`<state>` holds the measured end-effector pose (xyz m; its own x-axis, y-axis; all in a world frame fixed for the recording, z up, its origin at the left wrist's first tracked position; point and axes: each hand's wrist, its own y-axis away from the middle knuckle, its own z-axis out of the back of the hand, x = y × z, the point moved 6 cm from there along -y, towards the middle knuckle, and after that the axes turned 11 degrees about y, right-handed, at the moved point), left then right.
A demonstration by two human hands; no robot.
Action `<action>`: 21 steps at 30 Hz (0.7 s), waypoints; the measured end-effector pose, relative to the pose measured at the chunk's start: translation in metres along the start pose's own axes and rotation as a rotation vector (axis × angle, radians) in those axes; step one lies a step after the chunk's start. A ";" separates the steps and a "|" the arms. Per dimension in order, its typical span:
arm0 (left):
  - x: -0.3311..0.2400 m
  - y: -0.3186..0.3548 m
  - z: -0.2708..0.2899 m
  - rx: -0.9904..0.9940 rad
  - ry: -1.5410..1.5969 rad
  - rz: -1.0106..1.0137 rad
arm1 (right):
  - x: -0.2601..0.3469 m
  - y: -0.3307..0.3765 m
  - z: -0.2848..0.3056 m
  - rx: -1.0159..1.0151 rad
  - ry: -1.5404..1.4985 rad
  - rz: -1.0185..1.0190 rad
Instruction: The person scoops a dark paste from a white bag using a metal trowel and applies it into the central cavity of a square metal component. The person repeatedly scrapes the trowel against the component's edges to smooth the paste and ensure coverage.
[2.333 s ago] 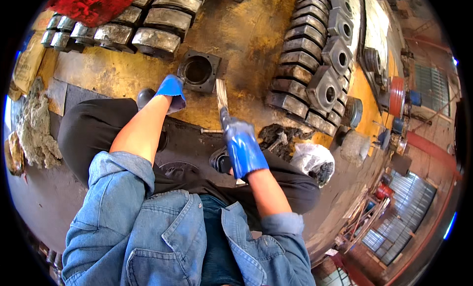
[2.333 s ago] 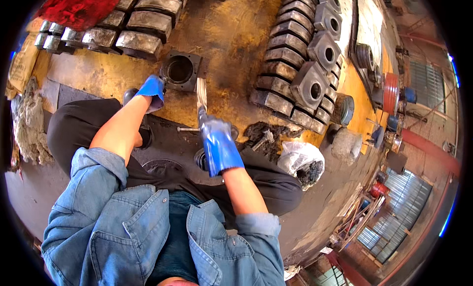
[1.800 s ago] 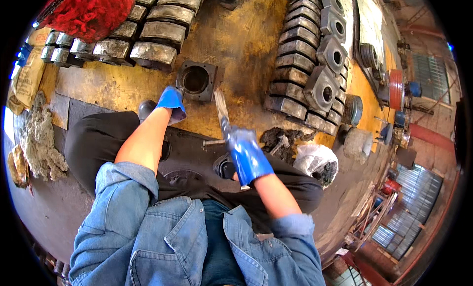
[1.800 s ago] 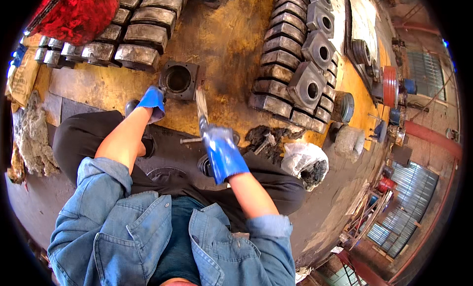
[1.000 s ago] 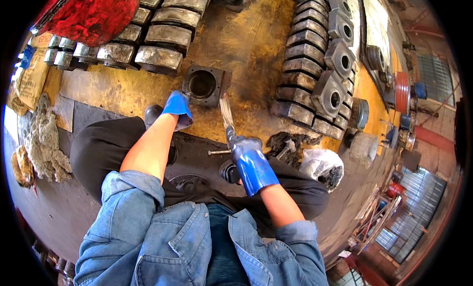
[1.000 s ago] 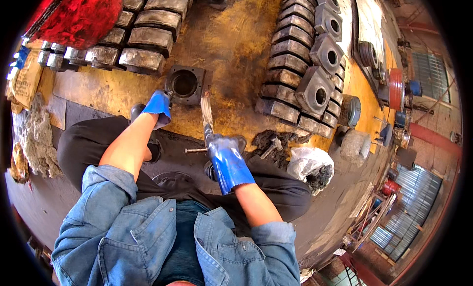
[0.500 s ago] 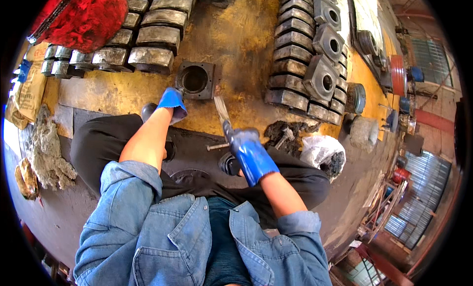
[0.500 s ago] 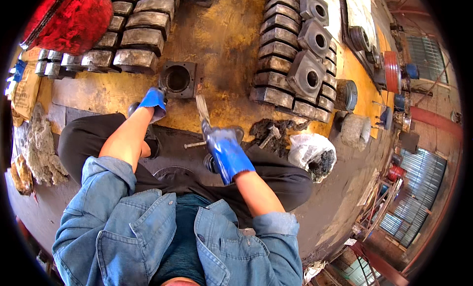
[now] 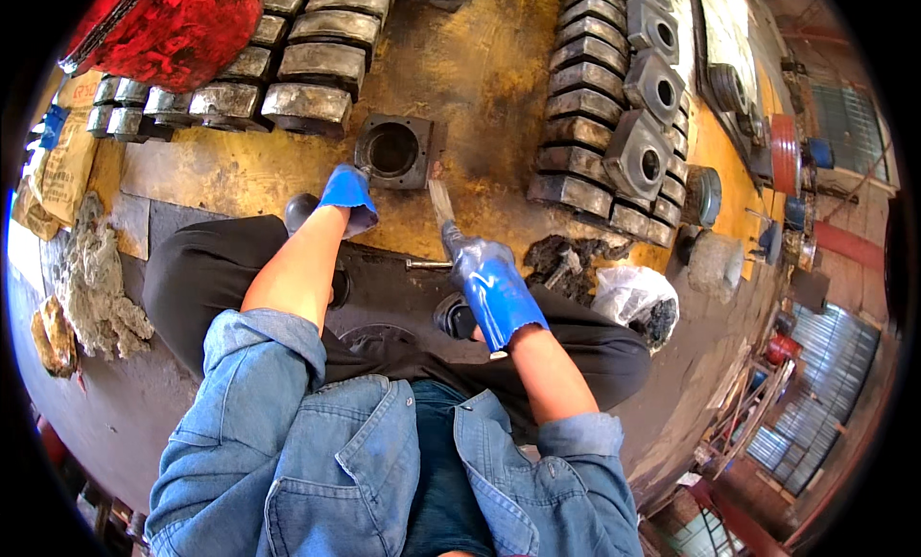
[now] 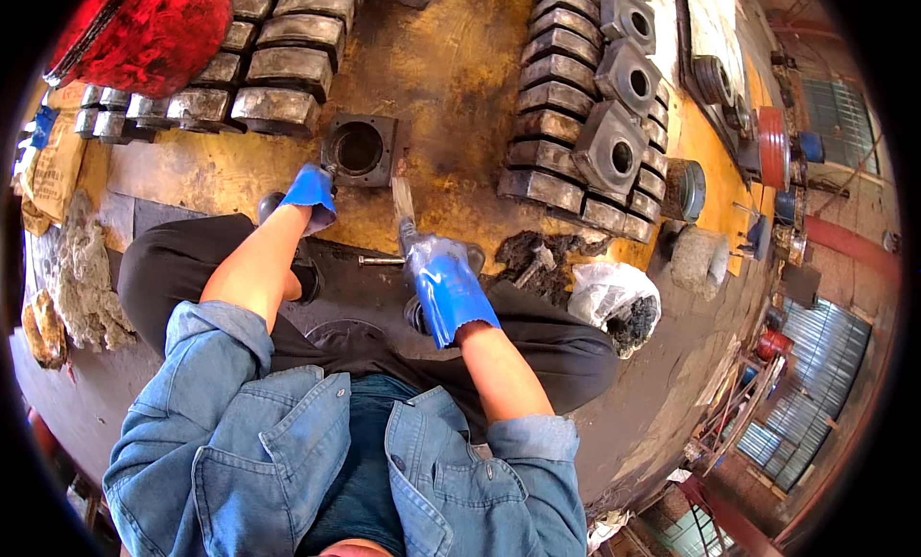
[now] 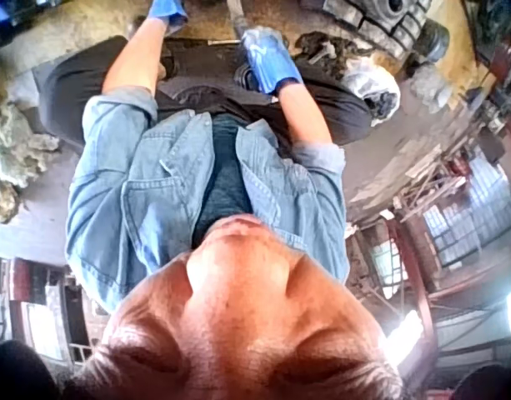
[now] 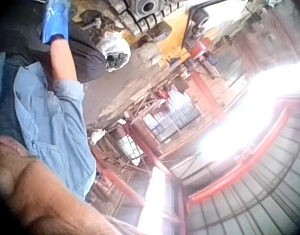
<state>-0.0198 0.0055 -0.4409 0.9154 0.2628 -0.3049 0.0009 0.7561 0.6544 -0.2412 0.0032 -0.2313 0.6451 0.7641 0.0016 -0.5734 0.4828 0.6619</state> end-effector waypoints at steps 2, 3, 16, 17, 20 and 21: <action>-0.009 0.008 0.007 0.138 -0.168 -0.082 | 0.001 -0.001 -0.011 0.032 0.029 0.016; 0.003 0.006 0.007 -0.012 0.059 0.083 | 0.002 -0.004 -0.017 0.059 0.060 0.031; -0.049 -0.034 -0.028 -0.078 -0.094 -0.180 | -0.038 0.006 -0.018 0.100 -0.052 -0.158; 0.022 -0.041 -0.044 -0.159 0.258 0.090 | -0.011 -0.012 0.008 0.053 -0.065 -0.088; 0.094 -0.031 -0.057 -0.303 0.626 0.398 | 0.020 -0.013 -0.001 0.055 0.012 0.037; 0.094 -0.028 -0.051 -0.346 0.645 0.448 | 0.022 -0.014 -0.008 0.056 0.105 0.095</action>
<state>0.0460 0.0397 -0.5232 0.3921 0.7906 -0.4704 -0.5253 0.6122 0.5910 -0.2236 0.0167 -0.2467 0.5313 0.8471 -0.0101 -0.5984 0.3837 0.7034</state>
